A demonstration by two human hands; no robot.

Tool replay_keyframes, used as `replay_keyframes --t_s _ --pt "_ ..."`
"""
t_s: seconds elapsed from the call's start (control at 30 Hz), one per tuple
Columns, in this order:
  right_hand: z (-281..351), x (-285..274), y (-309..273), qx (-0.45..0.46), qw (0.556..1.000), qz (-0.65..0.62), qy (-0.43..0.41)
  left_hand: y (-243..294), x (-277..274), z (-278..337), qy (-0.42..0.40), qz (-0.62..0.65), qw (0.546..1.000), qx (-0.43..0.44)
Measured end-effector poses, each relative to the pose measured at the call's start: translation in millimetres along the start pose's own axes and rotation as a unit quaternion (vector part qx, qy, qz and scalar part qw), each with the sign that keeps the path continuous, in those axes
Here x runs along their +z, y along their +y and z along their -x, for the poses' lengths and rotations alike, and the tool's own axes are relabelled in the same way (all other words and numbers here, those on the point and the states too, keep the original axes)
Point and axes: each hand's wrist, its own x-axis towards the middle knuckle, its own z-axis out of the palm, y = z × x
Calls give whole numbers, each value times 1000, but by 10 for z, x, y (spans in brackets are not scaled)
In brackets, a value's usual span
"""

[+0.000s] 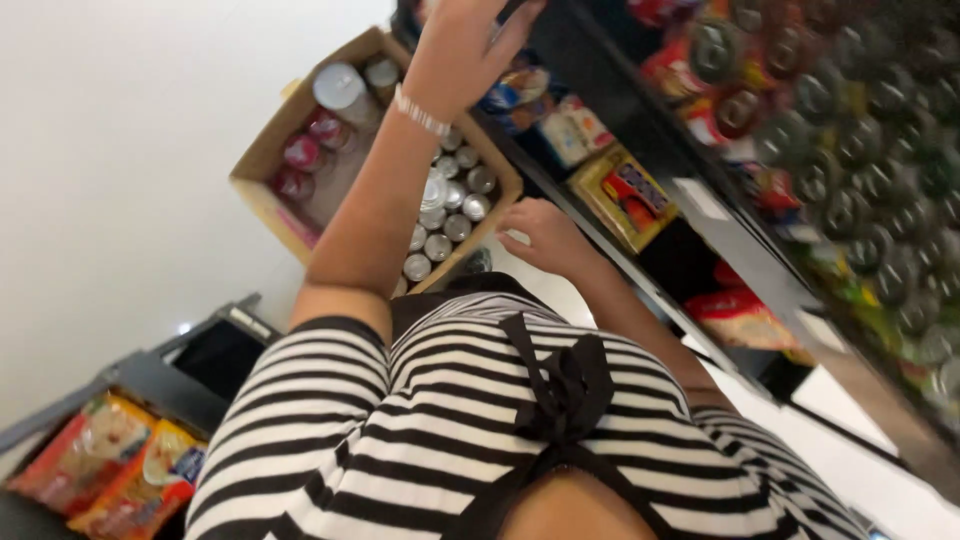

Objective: Stocking various canned food items onto grocery store shelves from a cardboard box.

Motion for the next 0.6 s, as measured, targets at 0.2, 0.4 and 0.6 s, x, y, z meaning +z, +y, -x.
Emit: replay_keyframes --t_s 0.2,0.4,0.6 --pt "-310 742 575 77 983 -6 -164 -1105 -60 2017 151 30 974 -166" --pt "-608 1948 1422 46 989 8 -143 -1838 375 3916 -250 -102 799 -537" --pt "-662 2909 1702 238 967 8 -87 -2551 1160 5025 -374 -88 747 -543"
